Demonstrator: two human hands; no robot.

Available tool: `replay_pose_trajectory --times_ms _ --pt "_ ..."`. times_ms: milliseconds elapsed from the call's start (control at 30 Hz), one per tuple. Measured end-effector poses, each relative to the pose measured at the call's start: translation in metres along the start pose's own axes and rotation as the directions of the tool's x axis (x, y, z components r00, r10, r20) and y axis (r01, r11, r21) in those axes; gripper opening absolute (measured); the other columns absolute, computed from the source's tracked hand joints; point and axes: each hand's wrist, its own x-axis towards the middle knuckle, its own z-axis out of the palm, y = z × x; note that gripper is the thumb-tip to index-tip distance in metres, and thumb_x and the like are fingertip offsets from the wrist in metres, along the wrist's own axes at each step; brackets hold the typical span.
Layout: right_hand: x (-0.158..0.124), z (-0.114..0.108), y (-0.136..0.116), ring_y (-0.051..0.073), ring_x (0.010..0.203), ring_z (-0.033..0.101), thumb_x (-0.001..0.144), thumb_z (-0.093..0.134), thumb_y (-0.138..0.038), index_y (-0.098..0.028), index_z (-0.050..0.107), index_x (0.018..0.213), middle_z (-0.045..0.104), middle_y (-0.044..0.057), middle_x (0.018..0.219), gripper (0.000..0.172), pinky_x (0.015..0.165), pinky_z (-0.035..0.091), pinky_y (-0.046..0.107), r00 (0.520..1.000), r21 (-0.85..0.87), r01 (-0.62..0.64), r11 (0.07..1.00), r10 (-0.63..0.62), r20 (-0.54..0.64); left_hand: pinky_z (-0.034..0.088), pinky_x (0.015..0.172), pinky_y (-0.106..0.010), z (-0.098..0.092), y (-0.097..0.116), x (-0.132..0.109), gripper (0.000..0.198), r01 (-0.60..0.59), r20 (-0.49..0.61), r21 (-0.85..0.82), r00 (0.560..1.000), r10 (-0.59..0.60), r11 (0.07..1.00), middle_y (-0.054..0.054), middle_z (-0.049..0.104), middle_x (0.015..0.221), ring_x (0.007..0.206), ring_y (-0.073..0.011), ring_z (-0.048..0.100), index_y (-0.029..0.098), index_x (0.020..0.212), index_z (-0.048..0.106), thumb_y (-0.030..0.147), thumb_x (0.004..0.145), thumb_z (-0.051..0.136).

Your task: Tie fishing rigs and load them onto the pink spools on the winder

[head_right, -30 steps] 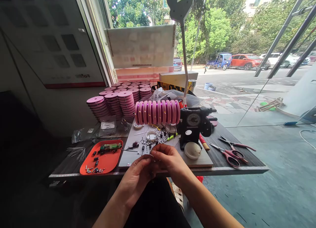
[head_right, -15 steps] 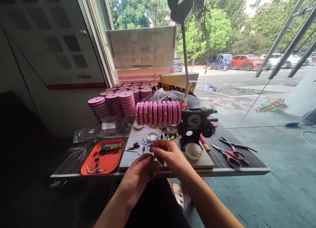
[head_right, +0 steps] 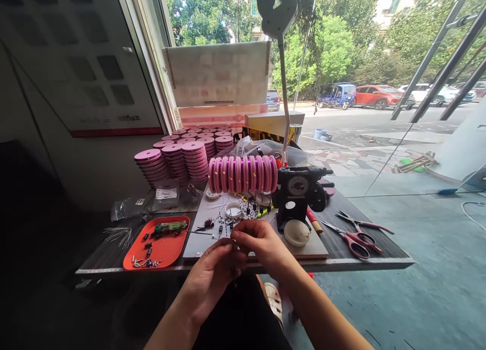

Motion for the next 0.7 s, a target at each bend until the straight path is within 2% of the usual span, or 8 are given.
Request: replay_pose_trajectory --times_ms 167,233,333,400,433,533,633,700 --pt "-0.001 -0.001 -0.002 0.007 0.047 0.04 0.063 0.068 -0.043 -0.013 0.056 0.064 0.048 -0.003 0.053 0.032 0.045 0.033 0.02 1.0 -0.022 -0.004 1.0 0.003 -0.023 0.036 0.055 -0.022 0.001 0.0 0.0 0.009 -0.003 0.018 0.001 1.0 0.003 1.0 -0.005 0.068 0.059 0.054 -0.0123 0.059 0.014 0.075 0.06 0.018 0.068 0.063" --pt "0.001 -0.004 -0.005 0.008 0.045 0.041 0.063 0.067 -0.045 -0.014 0.058 0.07 0.049 -0.003 0.053 0.033 0.044 0.033 0.021 0.992 -0.06 0.041 0.997 -0.047 -0.116 0.037 0.056 -0.022 0.002 0.0 0.002 0.009 -0.016 0.005 0.024 1.0 0.015 1.0 -0.005 0.068 0.06 0.054 -0.0121 0.059 0.015 0.074 0.059 0.019 0.068 0.064" --pt "0.009 -0.009 -0.01 0.009 0.043 0.04 0.068 0.061 -0.045 -0.015 0.062 0.081 0.048 -0.004 0.049 0.032 0.044 0.031 0.023 0.89 -0.304 0.163 0.939 -0.273 -0.365 0.039 0.059 -0.023 0.001 -0.004 0.008 0.015 -0.071 -0.02 0.123 0.997 0.074 0.99 -0.006 0.068 0.061 0.054 -0.0127 0.059 0.014 0.073 0.057 0.024 0.068 0.066" --pt "0.016 -0.013 -0.011 0.011 0.043 0.039 0.072 0.058 -0.042 -0.017 0.065 0.083 0.046 -0.004 0.045 0.028 0.047 0.03 0.025 0.805 -0.495 0.166 0.853 -0.407 -0.431 0.041 0.063 -0.027 -0.001 -0.007 0.012 0.021 -0.122 -0.027 0.216 0.991 0.131 0.969 -0.006 0.068 0.06 0.054 -0.0146 0.059 0.014 0.077 0.057 0.03 0.069 0.066" --pt "0.019 -0.014 -0.011 0.011 0.043 0.038 0.072 0.057 -0.041 -0.017 0.066 0.08 0.045 -0.004 0.043 0.026 0.049 0.03 0.025 0.79 -0.546 0.156 0.823 -0.436 -0.431 0.042 0.065 -0.028 -0.002 -0.009 0.013 0.023 -0.142 -0.031 0.264 0.987 0.155 0.954 -0.006 0.067 0.06 0.056 -0.0162 0.06 0.014 0.081 0.056 0.032 0.07 0.065" --pt "0.024 -0.014 -0.012 0.011 0.044 0.036 0.069 0.059 -0.043 -0.017 0.065 0.068 0.044 -0.003 0.043 0.026 0.048 0.027 0.026 0.808 -0.539 0.163 0.826 -0.426 -0.408 0.041 0.07 -0.031 -0.003 -0.008 0.012 0.029 -0.239 -0.048 0.462 0.955 0.293 0.854 -0.006 0.068 0.067 0.068 -0.0204 0.061 0.016 0.094 0.056 0.033 0.072 0.063" --pt "0.018 -0.012 -0.019 0.01 0.046 0.034 0.066 0.061 -0.046 -0.017 0.064 0.064 0.048 -0.002 0.049 0.029 0.046 0.026 0.025 0.85 -0.466 0.181 0.866 -0.377 -0.369 0.037 0.077 -0.027 0.006 0.001 0.007 0.032 -0.426 0.019 0.655 0.835 0.55 0.624 -0.008 0.066 0.091 0.086 -0.0216 0.057 0.02 0.1 0.06 0.027 0.07 0.066" --pt "0.012 -0.011 -0.026 0.009 0.047 0.033 0.063 0.064 -0.045 -0.016 0.065 0.065 0.051 -0.002 0.054 0.029 0.046 0.026 0.024 0.898 -0.359 0.165 0.919 -0.29 -0.33 0.034 0.079 -0.025 0.015 0.007 0.007 0.027 -0.506 0.115 0.693 0.78 0.615 0.513 -0.008 0.062 0.1 0.092 -0.022 0.053 0.02 0.097 0.065 0.025 0.07 0.066"
